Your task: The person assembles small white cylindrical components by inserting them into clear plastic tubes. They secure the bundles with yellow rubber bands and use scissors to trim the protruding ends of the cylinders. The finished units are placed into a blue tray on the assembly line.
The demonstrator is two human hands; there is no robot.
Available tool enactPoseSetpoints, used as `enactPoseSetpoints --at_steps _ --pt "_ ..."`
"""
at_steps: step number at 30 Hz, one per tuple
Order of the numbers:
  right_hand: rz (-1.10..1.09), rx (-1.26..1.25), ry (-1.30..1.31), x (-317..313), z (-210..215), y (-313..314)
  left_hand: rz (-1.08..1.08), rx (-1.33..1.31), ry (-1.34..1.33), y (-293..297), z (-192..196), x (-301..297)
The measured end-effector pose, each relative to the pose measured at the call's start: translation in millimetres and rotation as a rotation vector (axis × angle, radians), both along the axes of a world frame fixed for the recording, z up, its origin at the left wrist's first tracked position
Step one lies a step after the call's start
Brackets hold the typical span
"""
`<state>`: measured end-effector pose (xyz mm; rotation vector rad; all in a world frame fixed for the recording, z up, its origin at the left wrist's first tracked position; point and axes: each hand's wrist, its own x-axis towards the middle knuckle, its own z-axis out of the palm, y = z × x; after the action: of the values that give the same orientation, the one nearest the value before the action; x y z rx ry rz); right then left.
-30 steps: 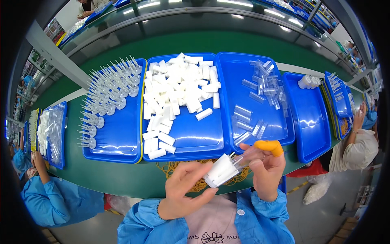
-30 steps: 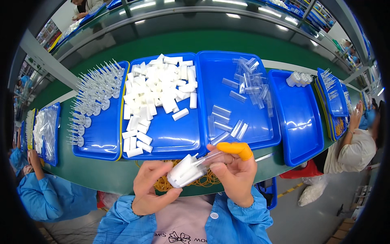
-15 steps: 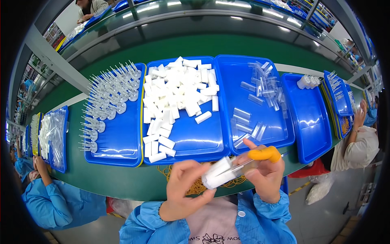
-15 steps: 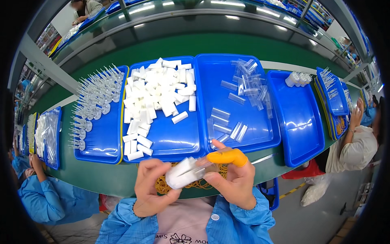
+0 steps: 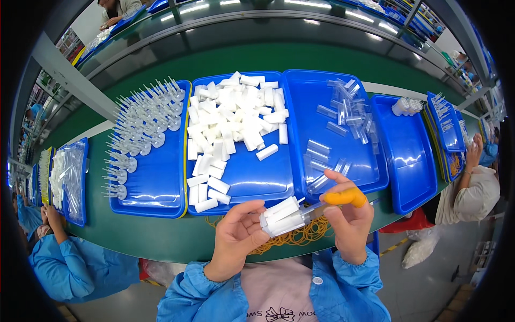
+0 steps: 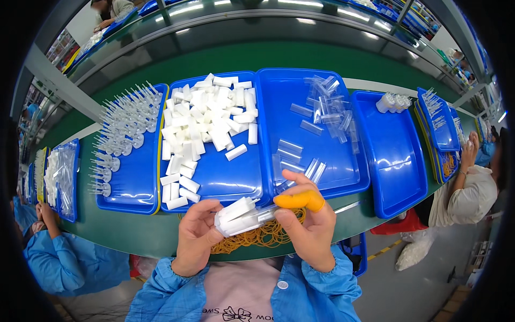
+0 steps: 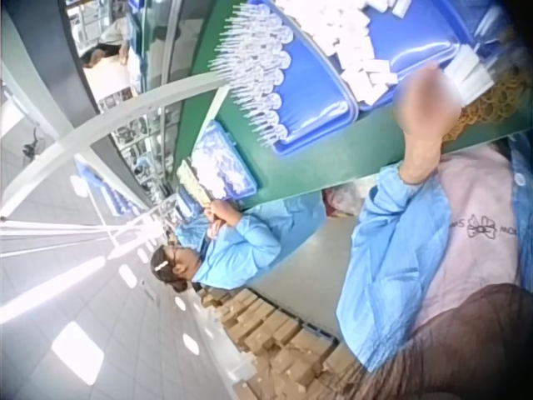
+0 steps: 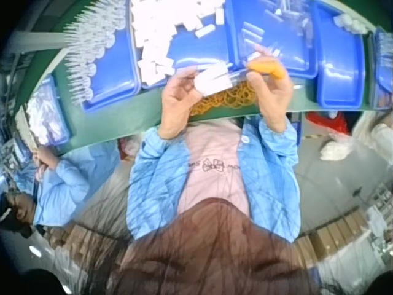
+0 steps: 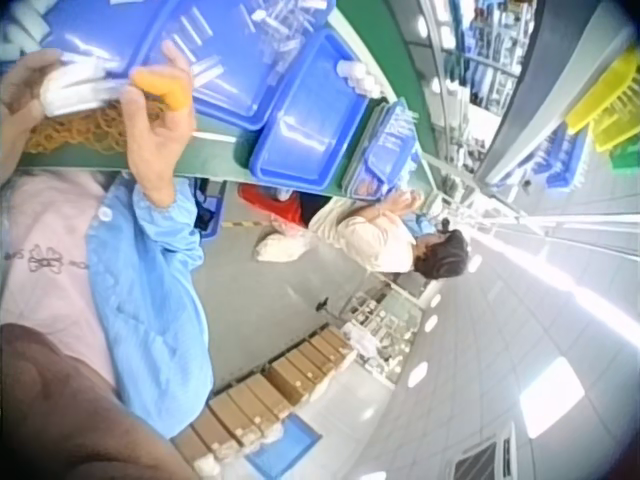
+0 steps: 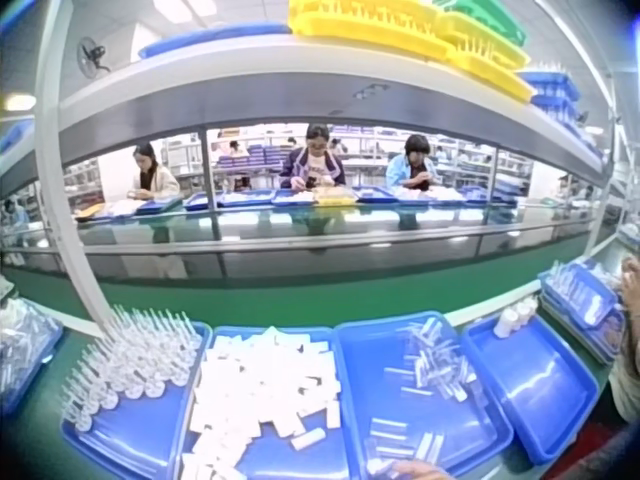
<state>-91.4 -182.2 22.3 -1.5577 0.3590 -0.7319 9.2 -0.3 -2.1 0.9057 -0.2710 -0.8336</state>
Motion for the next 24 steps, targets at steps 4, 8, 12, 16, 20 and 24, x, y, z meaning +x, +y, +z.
enactPoseSetpoints --at_steps 4,8,12,16,20,24 --pt "0.091 -0.068 0.006 -1.3 -3.9 10.2 -0.005 -0.025 -0.083 -0.9 1.7 0.2" --pt "0.107 -0.083 -0.008 -1.2 -2.3 15.5 0.001 -0.011 -0.252 1.8 -1.7 -4.8" --pt "0.079 -0.089 -0.012 -2.0 -0.6 18.6 -0.004 0.012 -0.308 1.9 0.3 -6.8" --pt "0.041 -0.190 0.003 -3.1 -3.0 18.7 0.018 -0.006 -0.275 -1.0 -2.2 -7.1" --pt "0.012 -0.260 0.013 -1.9 1.0 20.9 0.036 -0.004 -0.223 -2.5 -3.5 -7.3" --pt "0.035 -0.239 0.034 -1.1 -0.5 18.3 0.027 -0.011 -0.228 -2.5 -6.6 -6.0"
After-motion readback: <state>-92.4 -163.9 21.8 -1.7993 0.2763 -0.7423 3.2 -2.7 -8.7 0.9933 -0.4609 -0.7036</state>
